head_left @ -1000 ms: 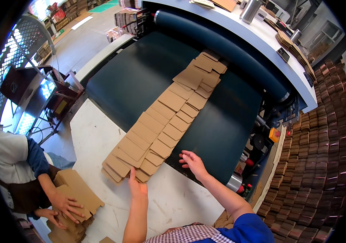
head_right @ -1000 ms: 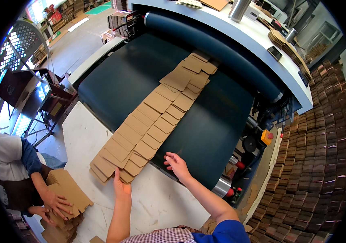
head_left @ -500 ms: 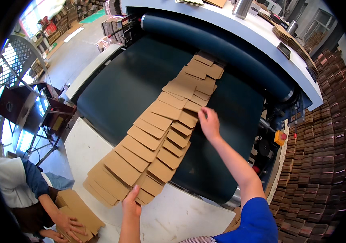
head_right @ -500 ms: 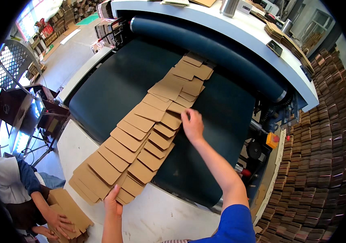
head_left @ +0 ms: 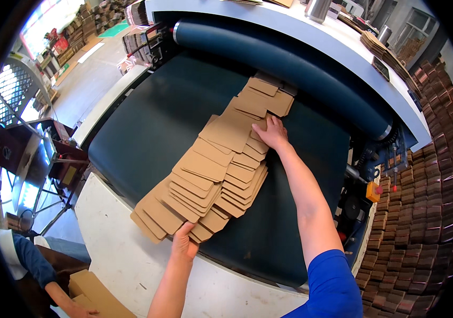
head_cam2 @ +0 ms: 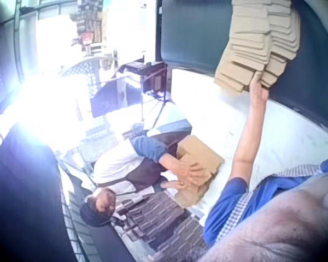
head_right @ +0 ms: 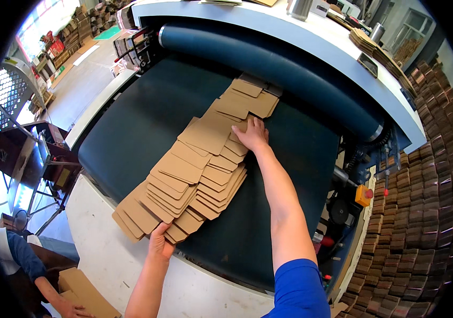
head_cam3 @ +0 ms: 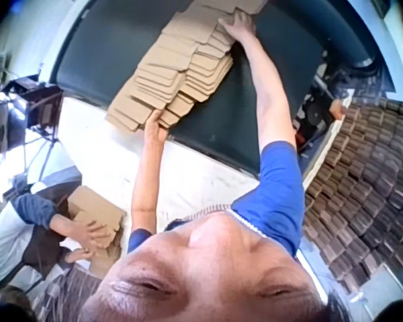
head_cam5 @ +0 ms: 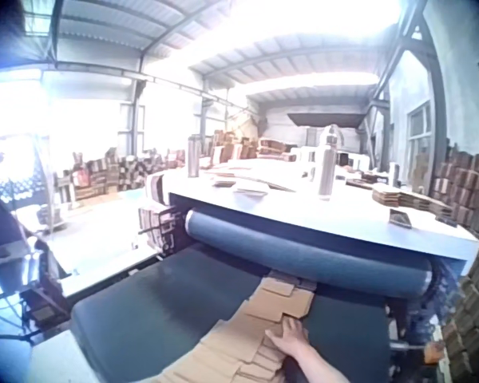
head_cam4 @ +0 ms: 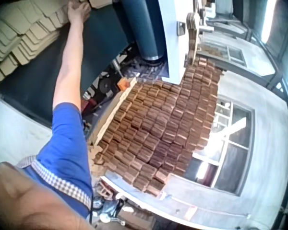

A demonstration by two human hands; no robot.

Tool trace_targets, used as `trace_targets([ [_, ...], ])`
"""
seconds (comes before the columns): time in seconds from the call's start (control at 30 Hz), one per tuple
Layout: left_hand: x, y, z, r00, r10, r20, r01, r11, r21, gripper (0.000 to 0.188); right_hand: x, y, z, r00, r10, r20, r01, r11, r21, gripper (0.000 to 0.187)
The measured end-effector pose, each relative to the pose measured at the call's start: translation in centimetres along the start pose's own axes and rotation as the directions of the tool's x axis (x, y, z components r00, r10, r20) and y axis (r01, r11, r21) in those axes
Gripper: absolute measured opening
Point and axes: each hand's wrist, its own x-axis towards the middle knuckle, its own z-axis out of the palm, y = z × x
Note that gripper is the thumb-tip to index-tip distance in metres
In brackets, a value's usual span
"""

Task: The person repeatedly picks up stacks of flat cardboard pieces from a table and places them onto a moving conveyor belt. They align the pieces in a row as they feed them onto the belt, working alongside another person who also handles cardboard.

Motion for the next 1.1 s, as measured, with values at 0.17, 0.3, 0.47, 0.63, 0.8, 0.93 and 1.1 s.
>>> trace_targets([
  [0.17,-0.7,0.0,-1.2,0.995,0.055,-0.085,-0.053,0.998,0.031,0.045,-3.4,-3.7,-3.8,0.967,-0.074,0.246,0.083,0.996,-0.029,0.093],
  [0.3,-6.3,2.6,-2.8,0.993,0.042,-0.111,-0.027,0.991,0.13,0.051,-7.1,-5.9,-5.0,0.918,-0.122,0.378,0.159,0.985,-0.068,0.096],
  [0.47,-8.4,3.8,-0.4,0.985,0.118,-0.127,-0.081,0.96,0.267,0.056,-7.7,-6.6,-3.4,0.962,-0.061,0.267,0.062,0.998,0.004,0.098],
  [0.63,-9.7,4.9,-1.3,0.991,0.107,-0.081,-0.077,0.947,0.312,0.051,-17.3,-11.3,-4.1,0.795,-0.185,0.578,0.063,0.972,0.224,0.091],
  [0.8,-23.0,8.8,-2.7,0.981,0.142,-0.136,-0.067,0.893,0.444,0.046,-31.0,-13.3,-4.1,0.55,-0.516,0.657,0.021,0.795,0.606,0.075],
  [0.93,-36.0,10.2,-4.4,0.976,0.219,-0.021,-0.114,0.588,0.801,0.046,-47.2,-18.0,-10.8,0.355,-0.419,0.836,-0.429,0.721,0.544,0.079],
  [1.1,-39.6,3.9,-11.3,0.947,0.281,-0.156,0.021,0.43,0.903,0.091,-54.8,-12.4,-4.7,0.547,-0.538,0.641,0.171,0.822,0.544,0.056],
])
